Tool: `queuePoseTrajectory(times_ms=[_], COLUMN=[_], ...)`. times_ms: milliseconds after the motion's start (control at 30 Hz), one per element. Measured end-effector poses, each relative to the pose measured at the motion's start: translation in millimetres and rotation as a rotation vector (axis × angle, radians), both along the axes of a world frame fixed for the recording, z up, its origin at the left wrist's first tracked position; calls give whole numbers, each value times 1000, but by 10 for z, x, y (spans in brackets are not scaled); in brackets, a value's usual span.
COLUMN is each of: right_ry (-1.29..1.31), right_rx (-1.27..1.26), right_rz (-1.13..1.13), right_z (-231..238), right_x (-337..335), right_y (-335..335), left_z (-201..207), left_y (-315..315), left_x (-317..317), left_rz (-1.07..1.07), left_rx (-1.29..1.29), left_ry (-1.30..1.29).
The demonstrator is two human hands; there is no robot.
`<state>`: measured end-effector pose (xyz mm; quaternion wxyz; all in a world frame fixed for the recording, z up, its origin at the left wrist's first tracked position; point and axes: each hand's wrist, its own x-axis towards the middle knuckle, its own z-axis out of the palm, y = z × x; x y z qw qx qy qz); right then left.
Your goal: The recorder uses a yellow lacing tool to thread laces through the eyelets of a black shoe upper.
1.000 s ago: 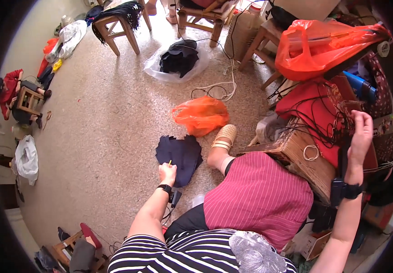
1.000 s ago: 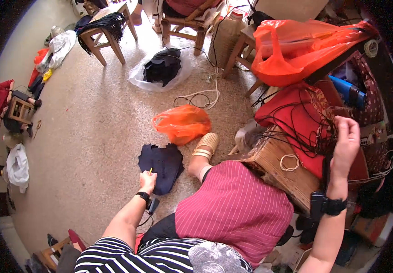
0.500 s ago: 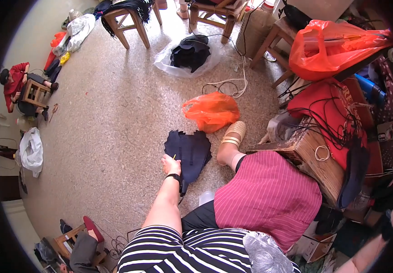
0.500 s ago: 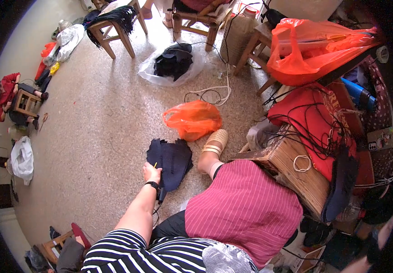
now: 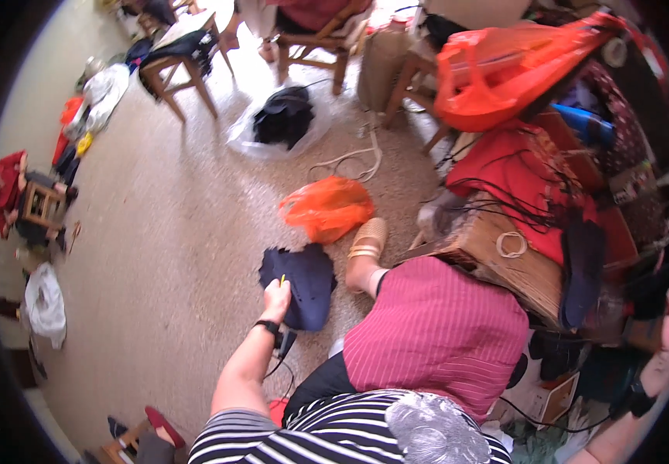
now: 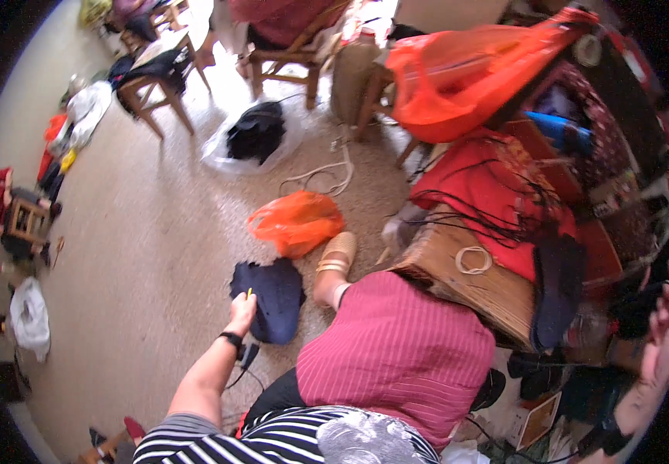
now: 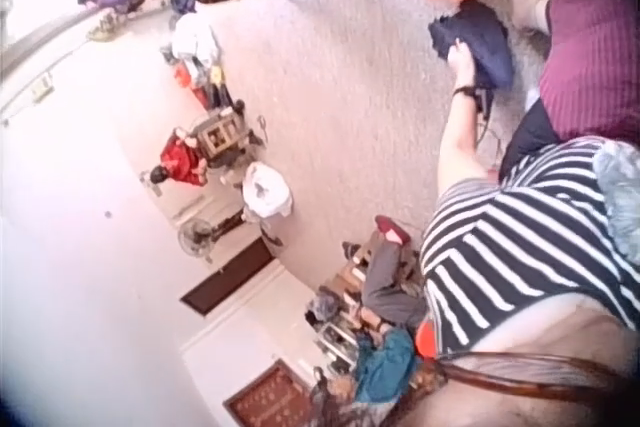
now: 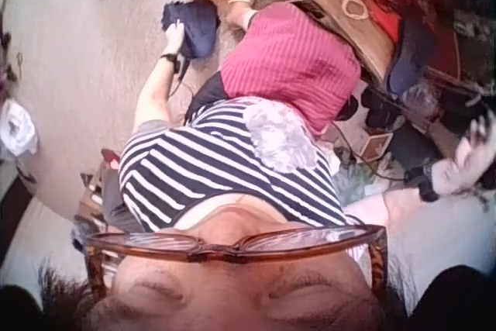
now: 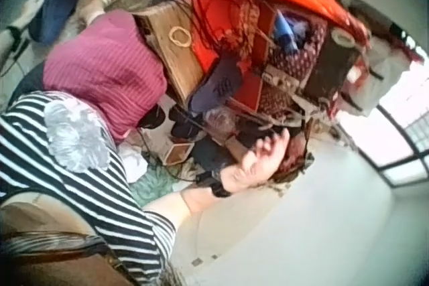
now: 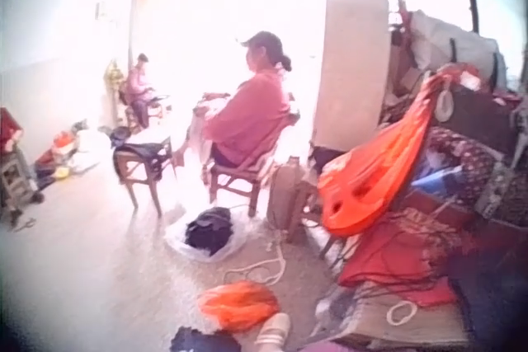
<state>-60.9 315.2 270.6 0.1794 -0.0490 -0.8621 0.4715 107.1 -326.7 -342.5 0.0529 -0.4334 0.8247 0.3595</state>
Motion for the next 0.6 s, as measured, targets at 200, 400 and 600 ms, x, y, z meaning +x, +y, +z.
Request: queuePoseTrajectory(times_ms=[200,400,600], right_ry=[-89,11,56], right_rx=[-317,-549,-713], right_rz=[21,126,191], right_z=[-640,-910,-1075], right_x=[400,593,995], right_y=[-583,-771,-767], left_z=[2085,3706,3337], left_y=[602,1455,2025], left_x=[-808,-950,-973], left_rz=[155,-33,-838], left_rx=[1001,1336,868], left_ry=[629,774,398])
